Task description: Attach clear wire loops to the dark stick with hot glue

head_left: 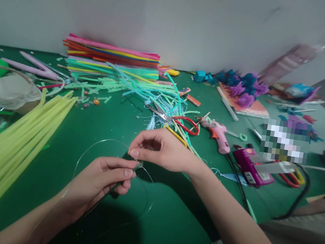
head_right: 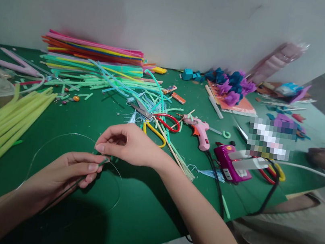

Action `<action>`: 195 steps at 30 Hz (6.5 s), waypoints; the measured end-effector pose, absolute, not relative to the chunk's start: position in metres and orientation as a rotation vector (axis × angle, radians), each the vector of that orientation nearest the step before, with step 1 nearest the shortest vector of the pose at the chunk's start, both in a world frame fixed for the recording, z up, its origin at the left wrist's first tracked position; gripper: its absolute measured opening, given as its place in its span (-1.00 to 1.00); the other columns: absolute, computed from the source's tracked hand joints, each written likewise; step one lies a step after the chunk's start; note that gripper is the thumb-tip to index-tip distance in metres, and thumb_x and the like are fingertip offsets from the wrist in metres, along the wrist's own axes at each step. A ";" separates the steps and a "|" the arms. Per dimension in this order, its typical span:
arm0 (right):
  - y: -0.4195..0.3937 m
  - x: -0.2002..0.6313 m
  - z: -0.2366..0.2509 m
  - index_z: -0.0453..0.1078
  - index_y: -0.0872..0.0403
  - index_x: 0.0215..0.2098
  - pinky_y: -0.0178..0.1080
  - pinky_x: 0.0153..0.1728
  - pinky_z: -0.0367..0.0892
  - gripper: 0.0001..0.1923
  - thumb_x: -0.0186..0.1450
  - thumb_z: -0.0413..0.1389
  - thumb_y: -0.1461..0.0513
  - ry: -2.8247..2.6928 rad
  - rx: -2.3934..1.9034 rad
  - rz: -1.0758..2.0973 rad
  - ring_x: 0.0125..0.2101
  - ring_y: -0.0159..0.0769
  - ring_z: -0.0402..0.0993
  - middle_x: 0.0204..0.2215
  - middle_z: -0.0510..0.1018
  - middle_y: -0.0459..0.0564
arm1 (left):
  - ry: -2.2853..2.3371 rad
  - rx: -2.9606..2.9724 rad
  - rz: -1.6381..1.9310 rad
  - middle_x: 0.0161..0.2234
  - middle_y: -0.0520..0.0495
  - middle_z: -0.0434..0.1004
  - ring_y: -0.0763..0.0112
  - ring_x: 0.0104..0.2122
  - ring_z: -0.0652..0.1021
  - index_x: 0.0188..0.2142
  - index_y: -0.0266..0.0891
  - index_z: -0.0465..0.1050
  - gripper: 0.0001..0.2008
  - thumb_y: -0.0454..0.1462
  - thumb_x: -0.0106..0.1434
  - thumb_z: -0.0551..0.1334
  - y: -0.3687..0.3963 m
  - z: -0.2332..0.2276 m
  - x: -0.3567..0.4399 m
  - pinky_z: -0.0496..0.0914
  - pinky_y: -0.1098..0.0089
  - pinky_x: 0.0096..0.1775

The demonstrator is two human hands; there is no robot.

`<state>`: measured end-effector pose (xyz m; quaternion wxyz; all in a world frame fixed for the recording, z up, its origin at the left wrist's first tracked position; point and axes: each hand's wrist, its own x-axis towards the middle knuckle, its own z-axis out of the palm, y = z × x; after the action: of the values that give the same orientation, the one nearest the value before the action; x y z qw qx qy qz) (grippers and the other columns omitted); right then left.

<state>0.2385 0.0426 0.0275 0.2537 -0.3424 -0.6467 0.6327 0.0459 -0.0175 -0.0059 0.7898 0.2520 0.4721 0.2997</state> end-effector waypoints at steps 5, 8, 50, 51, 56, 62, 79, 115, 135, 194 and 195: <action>0.041 0.238 0.028 0.47 0.15 -0.35 -0.32 -0.40 0.32 -0.78 0.17 0.31 0.16 -1.727 -0.945 1.753 -0.46 -0.44 0.40 -0.49 0.52 -0.11 | 1.016 0.541 0.648 -0.59 0.04 0.53 0.62 -0.58 0.46 -0.33 -0.21 0.64 -0.78 -0.25 -0.01 0.51 -0.018 -0.007 0.046 0.32 0.62 -0.50; 0.040 0.238 0.029 0.47 0.15 -0.36 -0.34 -0.41 0.32 -0.80 0.18 0.30 0.18 -1.718 -0.946 1.765 -0.48 -0.46 0.40 -0.50 0.52 -0.12 | 1.013 0.535 0.647 -0.61 0.04 0.52 0.63 -0.60 0.44 -0.35 -0.23 0.64 -0.78 -0.25 -0.03 0.52 -0.018 -0.005 0.047 0.30 0.62 -0.52; 0.037 0.251 0.025 0.53 0.10 -0.24 -0.36 -0.39 0.37 -0.64 0.29 0.17 -0.03 -1.727 -1.132 1.634 -0.44 -0.45 0.44 -0.41 0.58 -0.07 | 1.015 0.503 0.702 -0.46 -0.02 0.57 0.61 -0.54 0.46 -0.25 -0.25 0.64 -0.73 -0.30 0.01 0.50 -0.016 -0.008 0.043 0.35 0.59 -0.50; 0.036 0.251 0.026 0.53 0.10 -0.25 -0.36 -0.41 0.36 -0.64 0.28 0.18 -0.03 -1.718 -1.158 1.635 -0.45 -0.45 0.44 -0.40 0.58 -0.06 | 1.012 0.498 0.702 -0.46 -0.02 0.57 0.62 -0.55 0.46 -0.25 -0.25 0.64 -0.73 -0.30 0.01 0.50 -0.016 -0.008 0.043 0.35 0.60 -0.51; 0.034 0.244 0.031 0.56 0.10 -0.26 -0.38 -0.47 0.28 -0.64 0.23 0.24 -0.03 -1.670 -1.180 1.719 -0.46 -0.46 0.36 -0.43 0.56 -0.09 | 0.989 0.500 0.699 -0.46 -0.01 0.58 0.64 -0.55 0.46 -0.28 -0.25 0.64 -0.74 -0.31 -0.01 0.51 -0.016 -0.007 0.045 0.33 0.64 -0.53; 0.037 0.237 0.022 0.55 0.10 -0.31 -0.36 -0.31 0.33 -0.73 0.14 0.34 0.08 -1.502 -1.000 1.869 -0.40 -0.46 0.42 -0.43 0.57 -0.12 | 0.995 0.510 0.706 -0.49 0.00 0.58 0.63 -0.56 0.46 -0.32 -0.23 0.64 -0.77 -0.30 -0.02 0.51 -0.017 -0.006 0.046 0.33 0.63 -0.54; 0.038 0.240 0.018 0.55 0.10 -0.30 -0.38 -0.44 0.26 -0.73 0.16 0.33 0.08 -1.564 -0.993 1.814 -0.47 -0.48 0.36 -0.51 0.51 -0.15 | 1.009 0.516 0.684 -0.46 -0.01 0.60 0.63 -0.56 0.46 -0.28 -0.20 0.63 -0.76 -0.28 0.01 0.50 -0.017 -0.009 0.044 0.33 0.62 -0.52; 0.037 0.239 0.023 0.55 0.12 -0.29 -0.35 -0.40 0.34 -0.70 0.16 0.32 0.06 -1.553 -0.995 1.837 -0.44 -0.44 0.43 -0.47 0.54 -0.11 | 1.094 0.830 0.680 -0.74 0.13 0.41 0.64 -0.76 0.35 -0.34 -0.29 0.52 -0.70 -0.12 0.06 0.45 -0.013 -0.001 0.052 0.21 0.63 -0.66; 0.035 0.237 0.022 0.55 0.13 -0.27 -0.28 -0.31 0.40 -0.69 0.17 0.32 0.06 -1.575 -0.963 1.861 -0.41 -0.40 0.47 -0.42 0.58 -0.07 | 1.204 0.870 0.674 -0.78 0.13 0.38 0.69 -0.82 0.26 -0.48 -0.28 0.47 -0.73 -0.12 0.10 0.40 -0.017 0.016 0.060 0.07 0.63 -0.72; 0.036 0.237 0.021 0.56 0.10 -0.29 -0.30 -0.30 0.40 -0.73 0.15 0.33 0.08 -1.546 -0.976 1.885 -0.41 -0.41 0.48 -0.43 0.59 -0.09 | 1.198 0.890 0.657 -0.73 0.09 0.41 0.66 -0.82 0.24 -0.42 -0.26 0.48 -0.70 -0.07 0.09 0.39 -0.016 0.014 0.058 0.05 0.61 -0.75; 0.036 0.237 0.020 0.56 0.11 -0.29 -0.31 -0.31 0.39 -0.73 0.15 0.33 0.09 -1.543 -0.975 1.885 -0.41 -0.42 0.48 -0.44 0.58 -0.10 | 1.190 0.883 0.658 -0.73 0.09 0.40 0.66 -0.82 0.24 -0.43 -0.27 0.48 -0.70 -0.06 0.10 0.38 -0.016 0.012 0.057 0.05 0.62 -0.75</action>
<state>0.2374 0.0359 0.0205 0.2561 -0.3592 -0.5686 0.6944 0.0570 -0.0158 0.0123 0.6890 0.3949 0.5319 0.2940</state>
